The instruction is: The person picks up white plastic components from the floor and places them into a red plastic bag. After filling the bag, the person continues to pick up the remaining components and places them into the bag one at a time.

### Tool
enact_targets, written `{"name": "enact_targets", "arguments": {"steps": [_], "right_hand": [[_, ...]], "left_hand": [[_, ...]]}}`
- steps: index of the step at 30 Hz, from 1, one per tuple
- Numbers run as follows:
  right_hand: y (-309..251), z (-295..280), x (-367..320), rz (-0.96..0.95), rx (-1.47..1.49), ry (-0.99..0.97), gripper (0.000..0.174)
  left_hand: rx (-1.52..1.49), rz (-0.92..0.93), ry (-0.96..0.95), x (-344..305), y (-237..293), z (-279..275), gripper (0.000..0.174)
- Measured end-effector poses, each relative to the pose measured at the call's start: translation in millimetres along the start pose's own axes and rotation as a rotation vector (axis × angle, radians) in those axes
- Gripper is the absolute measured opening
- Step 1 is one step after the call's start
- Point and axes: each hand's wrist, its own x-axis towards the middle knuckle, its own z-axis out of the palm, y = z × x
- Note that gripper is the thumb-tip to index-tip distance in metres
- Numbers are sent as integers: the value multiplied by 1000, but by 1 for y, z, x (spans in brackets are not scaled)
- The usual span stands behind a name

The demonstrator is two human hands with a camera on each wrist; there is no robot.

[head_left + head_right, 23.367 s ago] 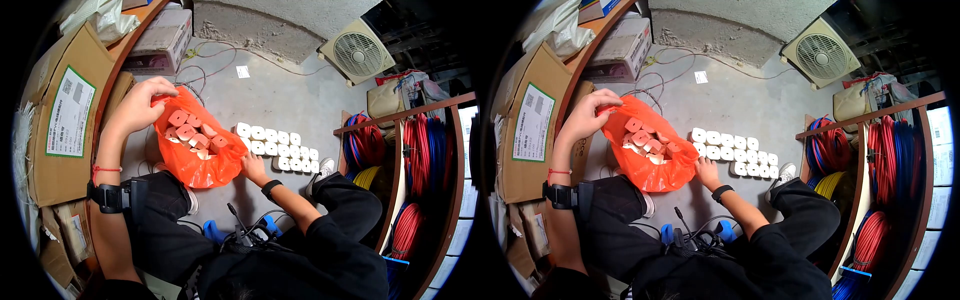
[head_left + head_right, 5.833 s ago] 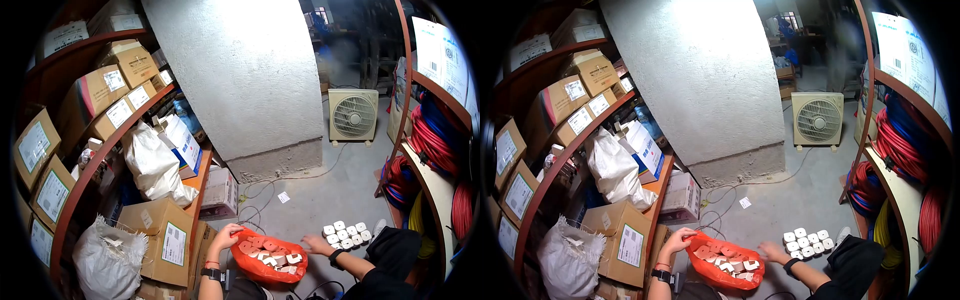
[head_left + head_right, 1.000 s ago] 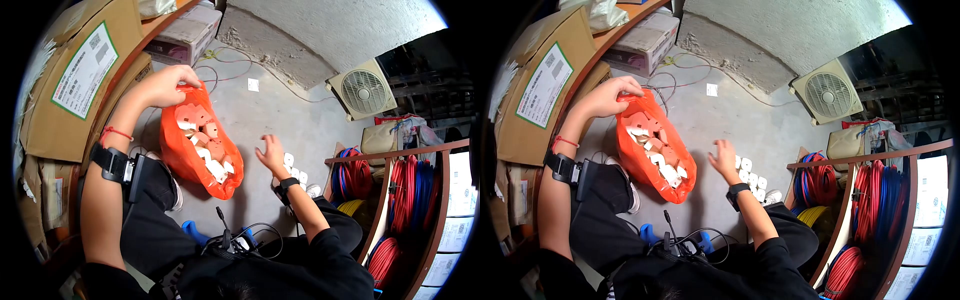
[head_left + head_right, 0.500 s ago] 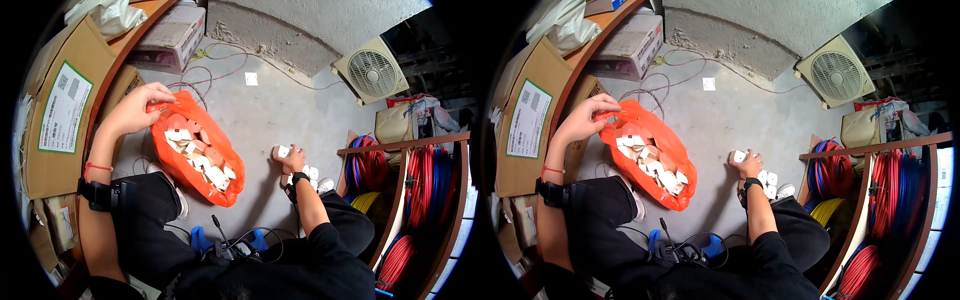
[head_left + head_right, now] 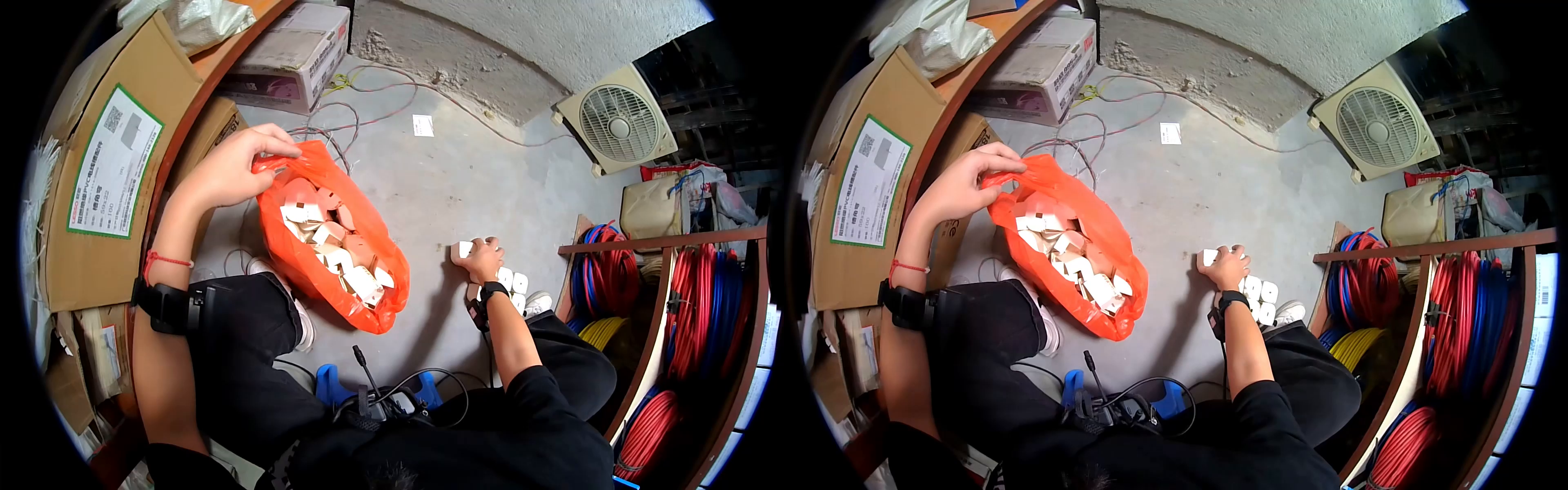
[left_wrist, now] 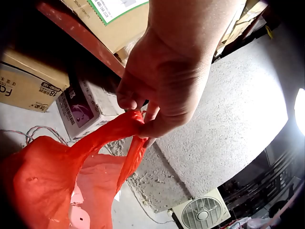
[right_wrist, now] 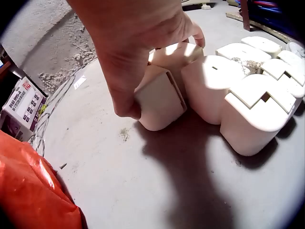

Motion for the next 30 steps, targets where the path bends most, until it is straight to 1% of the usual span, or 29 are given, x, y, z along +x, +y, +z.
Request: {"name": "enact_targets", "arguments": {"steps": [2,3,6,8,9,10,11,13,15,16,17,19,22,23,25,26,27,28,30], "right_hand": [[-3,1,-1,-34,10,24,60],[-6,0,-2,-50,15,35,59],[-18,-6,-4,-201,54,140,53],[-31,-26,-9,-350,116,127,55],[-39,-40,-13,-425,144,122,57],[-52,-52,-18,-449,189,116,60],[-63,-67,-23,-528,295,68,59],[-84,-97,-36,-685,507,-33,59],[-111,-129,-65,-653,801,-231,61],[-122,-130,-71,-588,967,-407,62],[-129,-137,-81,-598,1129,-603,58],[-154,-145,-107,-541,1346,-864,53],[-185,-145,-132,-371,1370,-1080,49],[-191,-125,-122,-332,1263,-1066,48],[-208,-123,-135,-254,1247,-925,51],[-210,-101,-123,-316,1129,-743,54],[-207,-65,-97,-373,1007,-564,56],[-206,-45,-84,-426,882,-385,59],[-215,-64,-111,-526,426,-113,62]], "left_hand": [[-28,-13,0,0,1,-1,42],[-20,9,5,-1,0,-1,42],[7,75,27,1,-9,1,43],[29,120,50,3,-10,3,43],[15,110,43,3,-9,3,43],[1,100,38,4,-6,2,43],[-13,89,32,4,-5,2,42],[-19,100,33,5,-5,2,41],[-6,121,43,6,-6,3,40],[9,136,51,7,-6,4,39],[25,153,59,7,-6,4,39],[39,174,64,7,-7,4,39],[35,195,77,7,-9,5,39],[30,198,82,6,-10,5,39],[22,195,84,1,-8,4,39],[16,194,84,-1,-6,4,39],[22,180,82,-2,-6,4,39],[28,167,79,-3,-5,3,39],[36,150,63,-5,-6,4,39]]}}
